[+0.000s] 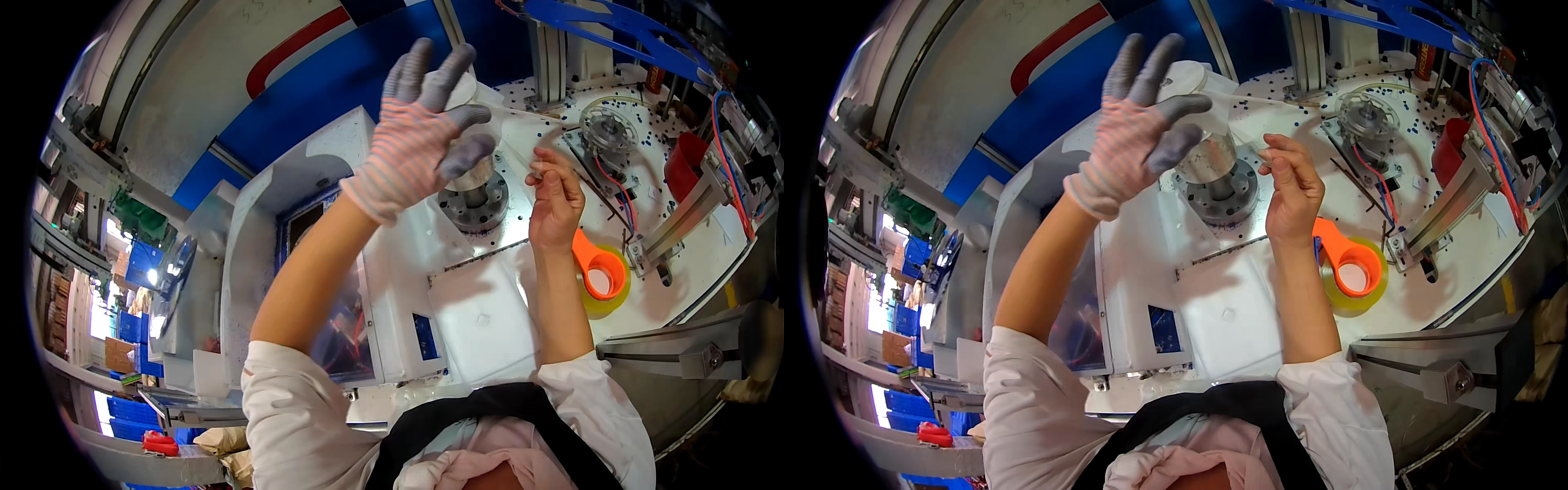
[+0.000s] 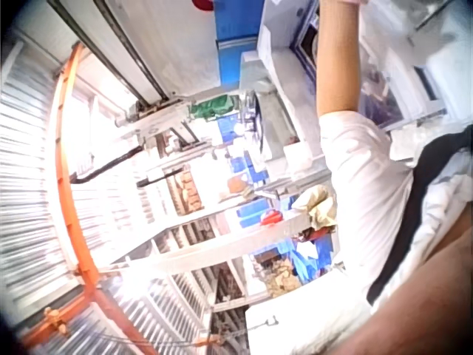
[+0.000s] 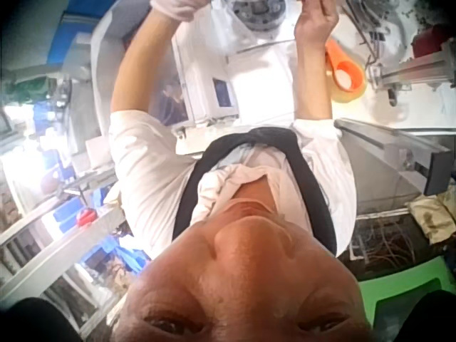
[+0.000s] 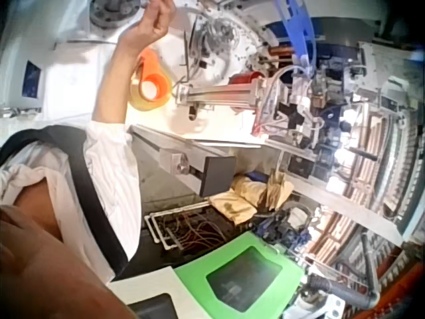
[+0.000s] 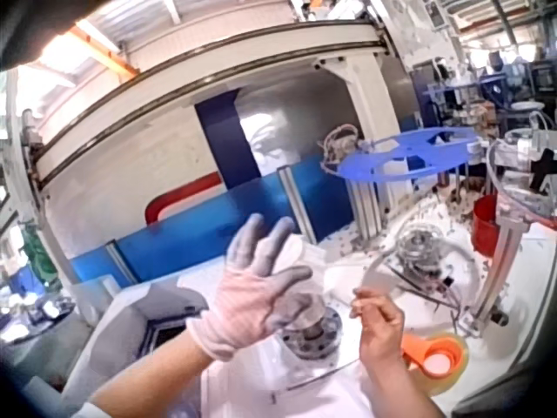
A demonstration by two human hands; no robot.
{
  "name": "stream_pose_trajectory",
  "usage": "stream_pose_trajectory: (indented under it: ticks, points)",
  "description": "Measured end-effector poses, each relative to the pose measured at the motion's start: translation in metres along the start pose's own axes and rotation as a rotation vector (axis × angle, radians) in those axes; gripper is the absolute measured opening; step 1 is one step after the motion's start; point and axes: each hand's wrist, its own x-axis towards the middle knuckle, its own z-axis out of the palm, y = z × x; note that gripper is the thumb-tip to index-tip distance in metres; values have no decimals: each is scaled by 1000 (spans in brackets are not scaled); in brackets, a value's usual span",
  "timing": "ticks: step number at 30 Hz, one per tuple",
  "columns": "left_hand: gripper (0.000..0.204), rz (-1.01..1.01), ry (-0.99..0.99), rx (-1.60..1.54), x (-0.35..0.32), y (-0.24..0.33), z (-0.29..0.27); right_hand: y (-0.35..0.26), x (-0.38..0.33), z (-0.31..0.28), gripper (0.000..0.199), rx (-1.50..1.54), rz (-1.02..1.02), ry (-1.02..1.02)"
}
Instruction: The person carries a large beige sack to a machine, unties it, and pours blue granules into a white hopper. They then place a white plastic lid on the hopper, secure it with a blue ring, and use a utility knife to trim excess string from the lid.
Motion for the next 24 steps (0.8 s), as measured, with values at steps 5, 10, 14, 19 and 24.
stream_pose_trajectory:
  ticks: [5, 10, 14, 19, 24]
  points:
    - [39, -41, -97, 108, 9, 8, 22, -11, -3, 4, 13, -254, -68, -84]
    - [36, -99, -110, 114, 5, 10, 32, 10, 33, 3, 12, -24, -10, -6]
    - [33, -115, -17, 25, 8, 12, 39, 31, 76, 4, 11, 269, 103, -26]
    - [25, -156, 88, -170, 2, 13, 31, 35, 102, 27, 15, 260, 194, -151]
    - [22, -163, 127, -309, -4, 14, 24, 53, 116, 28, 16, 223, 300, -165]
